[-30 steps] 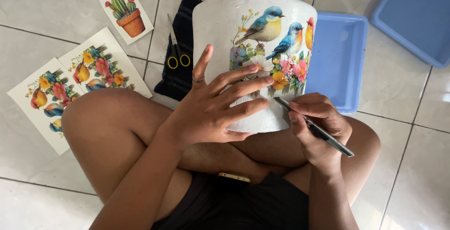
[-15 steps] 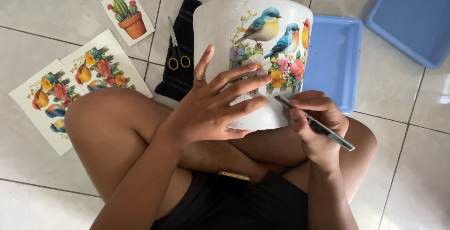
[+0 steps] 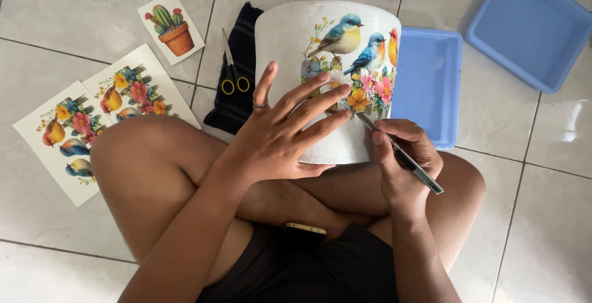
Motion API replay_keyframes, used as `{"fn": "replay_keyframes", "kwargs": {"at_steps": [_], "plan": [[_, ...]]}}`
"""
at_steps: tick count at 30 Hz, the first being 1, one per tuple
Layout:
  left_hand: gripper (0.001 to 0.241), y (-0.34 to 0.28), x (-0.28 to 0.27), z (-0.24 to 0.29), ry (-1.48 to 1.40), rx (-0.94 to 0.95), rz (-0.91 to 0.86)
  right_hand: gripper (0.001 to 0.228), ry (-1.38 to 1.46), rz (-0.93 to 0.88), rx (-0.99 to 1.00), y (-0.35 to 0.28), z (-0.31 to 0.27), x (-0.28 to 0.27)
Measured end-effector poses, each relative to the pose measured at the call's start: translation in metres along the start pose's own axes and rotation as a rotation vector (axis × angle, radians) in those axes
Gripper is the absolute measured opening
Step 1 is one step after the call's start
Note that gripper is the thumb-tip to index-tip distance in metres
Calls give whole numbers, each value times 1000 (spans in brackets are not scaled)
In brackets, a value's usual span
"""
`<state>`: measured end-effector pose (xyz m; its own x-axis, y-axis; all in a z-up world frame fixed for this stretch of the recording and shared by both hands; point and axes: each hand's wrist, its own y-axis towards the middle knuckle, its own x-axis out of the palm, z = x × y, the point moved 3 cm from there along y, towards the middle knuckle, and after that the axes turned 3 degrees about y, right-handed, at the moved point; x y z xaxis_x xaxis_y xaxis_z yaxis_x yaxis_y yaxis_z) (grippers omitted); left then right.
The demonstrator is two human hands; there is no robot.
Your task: The person sits on the floor and uses a small metal tool to press and smooth a decorative sticker onto a white ceramic pot. They repeatedly rub the tool over the sticker surface to ensure adhesion.
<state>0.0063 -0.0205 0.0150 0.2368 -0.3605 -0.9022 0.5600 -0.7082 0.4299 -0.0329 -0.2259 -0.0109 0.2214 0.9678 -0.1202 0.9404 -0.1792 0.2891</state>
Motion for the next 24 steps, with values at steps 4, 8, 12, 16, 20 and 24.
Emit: {"fn": "replay_keyframes", "kwargs": {"at_steps": [4, 8, 12, 16, 20, 24], "plan": [[84, 0, -1, 0, -24, -9, 17, 8, 0, -16, -17, 1, 0, 0], [87, 1, -3, 0, -22, -9, 15, 8, -7, -21, -10, 0, 2, -1], [87, 2, -3, 0, -27, -9, 24, 9, -20, -22, -5, 1, -1, -1], [85, 2, -3, 1, -47, -19, 25, 7, -64, -34, -21, -2, -18, 7], [75, 3, -5, 2, -42, -21, 66, 7, -423, 39, -186, -8, -40, 22], [62, 4, -7, 3, -53, -33, 98, 10, -480, 101, -171, -14, -44, 28]]}}
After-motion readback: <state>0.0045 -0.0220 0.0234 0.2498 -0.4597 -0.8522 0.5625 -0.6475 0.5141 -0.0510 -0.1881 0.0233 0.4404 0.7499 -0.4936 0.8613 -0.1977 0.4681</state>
